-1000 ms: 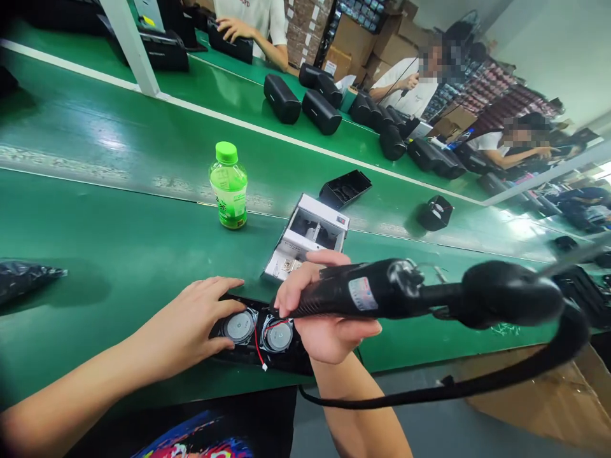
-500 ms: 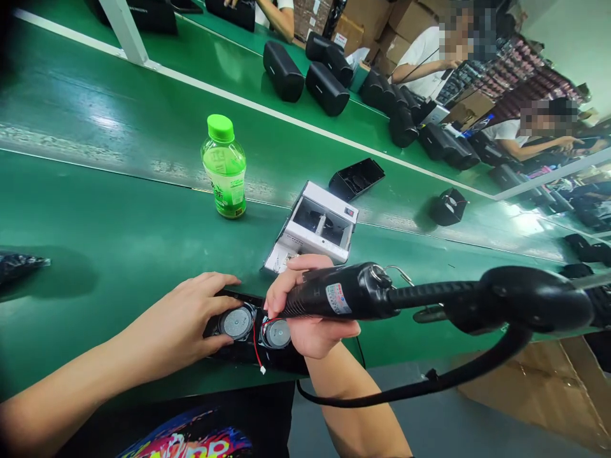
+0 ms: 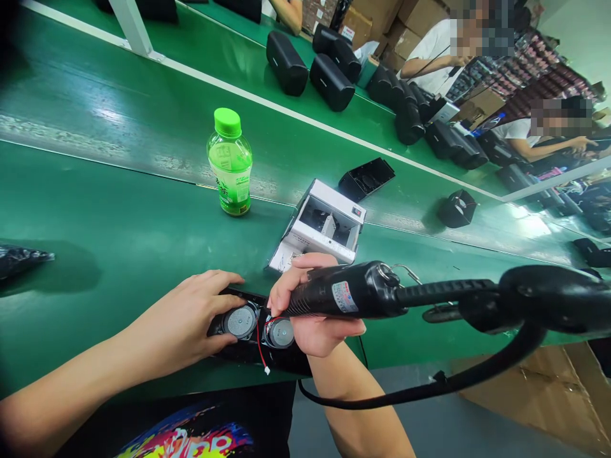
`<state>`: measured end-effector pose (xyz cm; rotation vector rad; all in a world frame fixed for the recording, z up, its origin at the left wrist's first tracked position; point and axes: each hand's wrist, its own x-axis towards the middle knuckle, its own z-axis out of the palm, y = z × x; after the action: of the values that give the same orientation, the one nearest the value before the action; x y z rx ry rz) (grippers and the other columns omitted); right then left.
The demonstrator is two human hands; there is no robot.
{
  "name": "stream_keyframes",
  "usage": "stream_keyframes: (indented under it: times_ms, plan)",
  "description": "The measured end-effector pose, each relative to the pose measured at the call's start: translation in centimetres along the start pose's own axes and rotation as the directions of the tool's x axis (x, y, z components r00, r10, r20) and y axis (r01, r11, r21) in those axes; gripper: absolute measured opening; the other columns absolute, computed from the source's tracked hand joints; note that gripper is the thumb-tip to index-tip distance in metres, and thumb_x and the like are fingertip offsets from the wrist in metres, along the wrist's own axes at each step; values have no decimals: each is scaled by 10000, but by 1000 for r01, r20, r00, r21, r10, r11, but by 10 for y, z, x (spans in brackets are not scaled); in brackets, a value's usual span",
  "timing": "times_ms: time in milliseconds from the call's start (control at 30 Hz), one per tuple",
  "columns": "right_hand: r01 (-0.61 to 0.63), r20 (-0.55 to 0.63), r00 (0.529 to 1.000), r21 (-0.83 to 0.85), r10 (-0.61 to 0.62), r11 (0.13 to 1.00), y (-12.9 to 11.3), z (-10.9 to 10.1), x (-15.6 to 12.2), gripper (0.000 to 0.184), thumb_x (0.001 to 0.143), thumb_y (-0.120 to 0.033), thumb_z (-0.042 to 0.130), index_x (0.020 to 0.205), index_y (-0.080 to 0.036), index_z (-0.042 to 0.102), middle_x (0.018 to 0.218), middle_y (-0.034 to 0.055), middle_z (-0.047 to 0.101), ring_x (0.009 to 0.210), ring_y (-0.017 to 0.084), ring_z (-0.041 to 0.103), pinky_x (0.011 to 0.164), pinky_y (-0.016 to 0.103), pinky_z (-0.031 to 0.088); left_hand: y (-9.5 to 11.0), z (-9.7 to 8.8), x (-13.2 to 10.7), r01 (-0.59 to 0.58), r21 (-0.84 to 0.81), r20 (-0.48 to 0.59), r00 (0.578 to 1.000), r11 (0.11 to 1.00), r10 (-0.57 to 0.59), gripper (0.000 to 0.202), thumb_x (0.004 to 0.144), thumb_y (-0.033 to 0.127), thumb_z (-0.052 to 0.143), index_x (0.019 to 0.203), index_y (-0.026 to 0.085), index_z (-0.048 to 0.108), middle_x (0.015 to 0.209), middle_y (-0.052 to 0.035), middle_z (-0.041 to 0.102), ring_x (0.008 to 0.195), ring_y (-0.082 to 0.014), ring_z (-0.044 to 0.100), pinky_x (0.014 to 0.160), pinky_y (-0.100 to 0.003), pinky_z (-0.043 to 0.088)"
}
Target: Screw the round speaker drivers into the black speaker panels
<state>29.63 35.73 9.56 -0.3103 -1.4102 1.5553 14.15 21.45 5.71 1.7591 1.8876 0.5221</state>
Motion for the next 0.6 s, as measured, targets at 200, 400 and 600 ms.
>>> stream_keyframes:
  times_ms: [200, 400, 600]
  plan:
    - [-11, 30, 999, 30, 10, 999, 2, -4, -1, 844, 920, -1020, 410, 1178, -289, 742, 599, -59, 664, 381, 149, 552, 377, 280, 526, -1, 1, 0, -4, 16, 1, 1000, 1000, 4, 444, 803, 264, 952, 1232, 303, 845, 1504, -85, 707, 1337, -388, 688, 1147, -607, 594]
    - [35, 89, 995, 16, -36, 999, 5, -2, -2, 844, 896, -1031, 444, 1144, -282, 744, 572, -65, 641, 356, 152, 553, 367, 277, 516, -2, 1, 1, -2, 33, 8, 1000, 999, 2, 415, 822, 287, 945, 1226, 308, 849, 1517, -94, 701, 1336, -383, 689, 1152, -612, 592]
    - [72, 231, 970, 53, -82, 996, 18, -2, -5, 854, 879, -1033, 469, 1150, -278, 761, 538, -63, 625, 328, 153, 532, 344, 263, 486, 2, -4, 4, 16, 12, 54, 998, 1000, -17, 363, 843, 287, 926, 1200, 292, 859, 1497, -115, 703, 1335, -407, 686, 1144, -631, 589]
